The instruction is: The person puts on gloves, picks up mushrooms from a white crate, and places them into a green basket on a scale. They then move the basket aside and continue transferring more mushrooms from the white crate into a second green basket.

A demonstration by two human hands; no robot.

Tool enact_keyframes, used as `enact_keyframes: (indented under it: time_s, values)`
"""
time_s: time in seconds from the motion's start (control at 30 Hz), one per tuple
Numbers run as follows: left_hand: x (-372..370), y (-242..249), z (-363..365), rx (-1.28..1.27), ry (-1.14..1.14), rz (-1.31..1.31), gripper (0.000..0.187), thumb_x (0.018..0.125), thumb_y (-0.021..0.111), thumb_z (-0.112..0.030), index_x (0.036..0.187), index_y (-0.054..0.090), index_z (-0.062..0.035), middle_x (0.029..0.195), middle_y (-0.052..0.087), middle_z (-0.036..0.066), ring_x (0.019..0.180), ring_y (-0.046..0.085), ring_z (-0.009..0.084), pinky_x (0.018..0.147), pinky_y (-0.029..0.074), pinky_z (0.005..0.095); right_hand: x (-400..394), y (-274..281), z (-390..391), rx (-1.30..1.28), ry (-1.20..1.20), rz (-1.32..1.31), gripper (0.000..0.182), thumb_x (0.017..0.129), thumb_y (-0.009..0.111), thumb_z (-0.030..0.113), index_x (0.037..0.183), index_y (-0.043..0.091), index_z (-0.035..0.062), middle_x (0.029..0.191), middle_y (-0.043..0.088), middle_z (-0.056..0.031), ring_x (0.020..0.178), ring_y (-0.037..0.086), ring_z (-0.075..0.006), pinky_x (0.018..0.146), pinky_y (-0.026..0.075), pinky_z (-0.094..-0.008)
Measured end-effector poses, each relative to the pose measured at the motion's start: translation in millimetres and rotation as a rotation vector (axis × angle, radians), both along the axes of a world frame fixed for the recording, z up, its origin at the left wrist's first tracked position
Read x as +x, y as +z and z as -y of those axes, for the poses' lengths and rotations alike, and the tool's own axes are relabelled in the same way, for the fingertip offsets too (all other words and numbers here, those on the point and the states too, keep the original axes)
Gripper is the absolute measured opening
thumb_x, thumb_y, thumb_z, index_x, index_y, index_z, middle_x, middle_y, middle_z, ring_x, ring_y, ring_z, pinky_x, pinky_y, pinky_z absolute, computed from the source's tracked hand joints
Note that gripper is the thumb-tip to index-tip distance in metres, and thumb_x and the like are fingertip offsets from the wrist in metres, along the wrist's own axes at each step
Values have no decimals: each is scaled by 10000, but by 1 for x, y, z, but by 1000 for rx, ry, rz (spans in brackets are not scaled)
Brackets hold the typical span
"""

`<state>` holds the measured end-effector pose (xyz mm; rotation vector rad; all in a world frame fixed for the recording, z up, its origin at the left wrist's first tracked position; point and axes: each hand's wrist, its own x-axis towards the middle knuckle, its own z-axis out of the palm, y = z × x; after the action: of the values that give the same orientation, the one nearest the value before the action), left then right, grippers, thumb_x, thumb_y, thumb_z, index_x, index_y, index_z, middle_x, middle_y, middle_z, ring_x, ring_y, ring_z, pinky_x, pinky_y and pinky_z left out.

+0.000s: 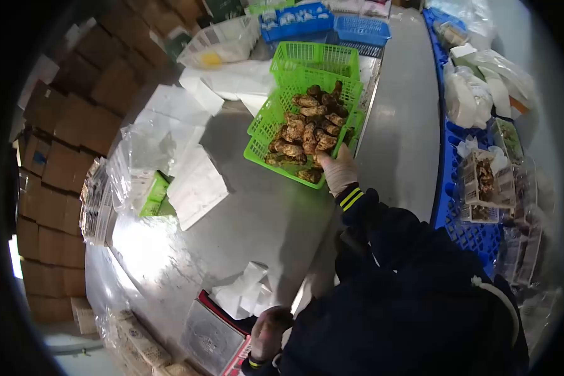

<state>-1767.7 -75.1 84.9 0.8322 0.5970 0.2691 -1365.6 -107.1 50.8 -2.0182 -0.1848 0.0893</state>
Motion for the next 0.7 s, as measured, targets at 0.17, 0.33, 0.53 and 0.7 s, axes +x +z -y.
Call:
enact_keyframes:
  time_s: [0.17,0.33,0.53,0.7]
  values:
    - [93,41,0,147,-80,-301,439,946,526,-344,1132,557,53,1051,643,173,948,635,246,856,506,381,142,-40,54,310,265,-233,444,911,540,431,1077,599,23,843,606,-60,868,602,-194,745,506,-331]
    - [158,36,-15,88,157,-271,406,963,474,-318,1146,547,38,1060,627,203,914,637,306,797,529,426,324,12,47,146,32,-146,467,880,573,418,1089,612,2,877,621,-76,701,621,-186,598,494,-307]
    - [188,48,-3,268,22,-386,498,918,560,-390,1168,545,41,1063,633,138,969,612,209,871,485,324,476,-120,-3,-646,646,-67,665,847,548,522,1217,559,-30,1240,560,-231,1147,534,-279,954,399,-331]
    - [207,77,-2,89,129,-393,373,969,507,-286,1163,568,27,1050,634,94,974,594,160,875,463,271,544,-168,-20,-867,92,122,494,862,509,436,1061,643,5,1083,643,-201,1014,609,-298,859,462,-352]
